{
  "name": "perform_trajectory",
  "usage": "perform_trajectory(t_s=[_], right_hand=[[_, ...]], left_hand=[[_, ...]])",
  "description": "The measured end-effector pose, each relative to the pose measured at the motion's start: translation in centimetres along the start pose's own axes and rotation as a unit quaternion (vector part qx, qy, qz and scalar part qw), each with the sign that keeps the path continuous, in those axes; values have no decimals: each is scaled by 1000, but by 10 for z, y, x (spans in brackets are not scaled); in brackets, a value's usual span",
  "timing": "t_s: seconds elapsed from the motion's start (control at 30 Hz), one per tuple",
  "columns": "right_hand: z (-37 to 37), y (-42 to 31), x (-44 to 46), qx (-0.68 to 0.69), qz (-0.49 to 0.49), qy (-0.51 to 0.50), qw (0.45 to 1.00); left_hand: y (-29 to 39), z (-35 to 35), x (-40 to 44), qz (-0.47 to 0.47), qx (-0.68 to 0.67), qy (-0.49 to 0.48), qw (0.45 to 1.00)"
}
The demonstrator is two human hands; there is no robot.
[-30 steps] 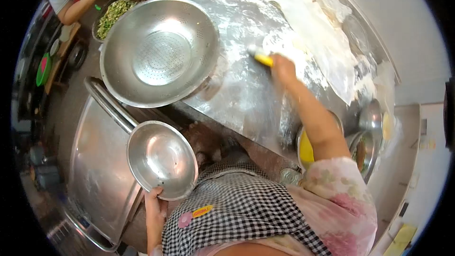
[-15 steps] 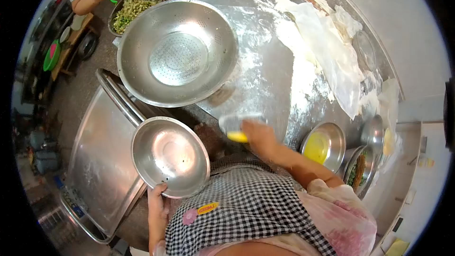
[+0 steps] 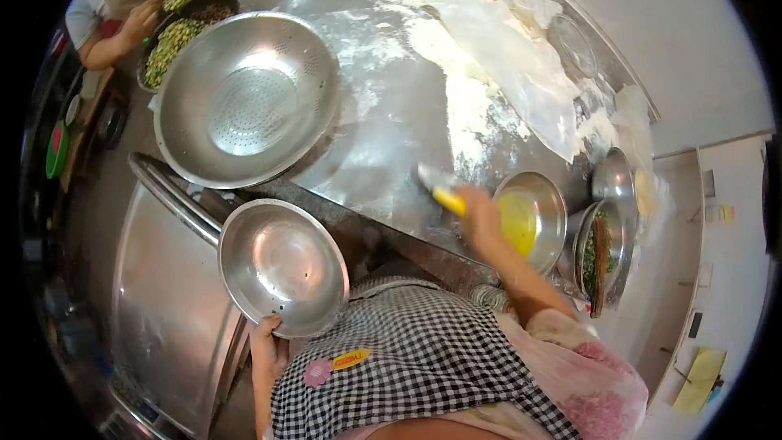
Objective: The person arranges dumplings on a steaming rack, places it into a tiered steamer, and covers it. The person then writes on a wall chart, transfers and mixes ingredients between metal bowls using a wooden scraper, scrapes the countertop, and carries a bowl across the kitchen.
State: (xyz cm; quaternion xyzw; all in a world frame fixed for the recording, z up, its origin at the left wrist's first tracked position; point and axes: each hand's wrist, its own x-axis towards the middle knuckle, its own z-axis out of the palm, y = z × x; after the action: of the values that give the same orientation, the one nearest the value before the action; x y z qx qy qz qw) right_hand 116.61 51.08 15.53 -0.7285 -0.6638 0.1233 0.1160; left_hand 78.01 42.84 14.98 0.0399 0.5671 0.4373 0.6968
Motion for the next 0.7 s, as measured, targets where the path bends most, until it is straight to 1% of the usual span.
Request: perform_trajectory(t_s=[0.03, 0.07, 0.17, 0.2, 0.27, 0.3, 0.37, 0.4, 0.43, 0.47, 0.5, 0.53, 0.57, 0.6, 0.63, 0.67, 0.7], right_hand=[[19, -15, -33, 24, -32, 14, 999], [30, -12, -57, 44, -68, 27, 996], [59, 5, -82, -56, -71, -21, 996], [54, 3, -76, -41, -48, -23, 998], [36, -2, -53, -10, 0, -31, 999], [40, 5, -37, -20, -21, 13, 1000], [51, 28, 5, -41, -65, 97, 992], [43, 28, 28, -32, -42, 78, 996], [38, 31, 52, -22, -21, 60, 998], [39, 40, 77, -24, -57, 83, 995], [40, 55, 100, -27, -82, 84, 993], [32, 61, 122, -61, -50, 35, 996], [35, 82, 148, 20, -5, 23, 1000], [19, 81, 166, -38, -16, 4, 999], [10, 88, 183, -38, -19, 7, 999], [4, 94, 201, -44, 26, -20, 999], [4, 104, 213, -52, -5, 4, 999]], left_hand=[[14, -13, 3, -14, -2, 0, 1000], [9, -14, 8, -27, -9, 2, 1000], [5, -6, 18, -37, -9, 9, 999], [5, -4, 20, -37, -5, 14, 999], [7, 2, 19, -21, 19, 30, 999], [8, 7, 19, -14, 31, 37, 999], [7, 23, 16, -18, 12, 26, 999], [7, 30, 15, -20, 2, 22, 1000], [5, 34, 18, -22, 21, 14, 999], [3, 37, 23, -26, 38, 7, 999], [0, 42, 29, -29, 55, 1, 998], [-1, 48, 33, -33, 71, -5, 997], [3, 66, 30, -23, 80, 1, 997], [0, 71, 39, -22, 91, -27, 995], [-7, 72, 51, -21, 104, -53, 993], [-10, 76, 59, -19, 117, -79, 990], [-5, 94, 60, -33, 120, -70, 990]])
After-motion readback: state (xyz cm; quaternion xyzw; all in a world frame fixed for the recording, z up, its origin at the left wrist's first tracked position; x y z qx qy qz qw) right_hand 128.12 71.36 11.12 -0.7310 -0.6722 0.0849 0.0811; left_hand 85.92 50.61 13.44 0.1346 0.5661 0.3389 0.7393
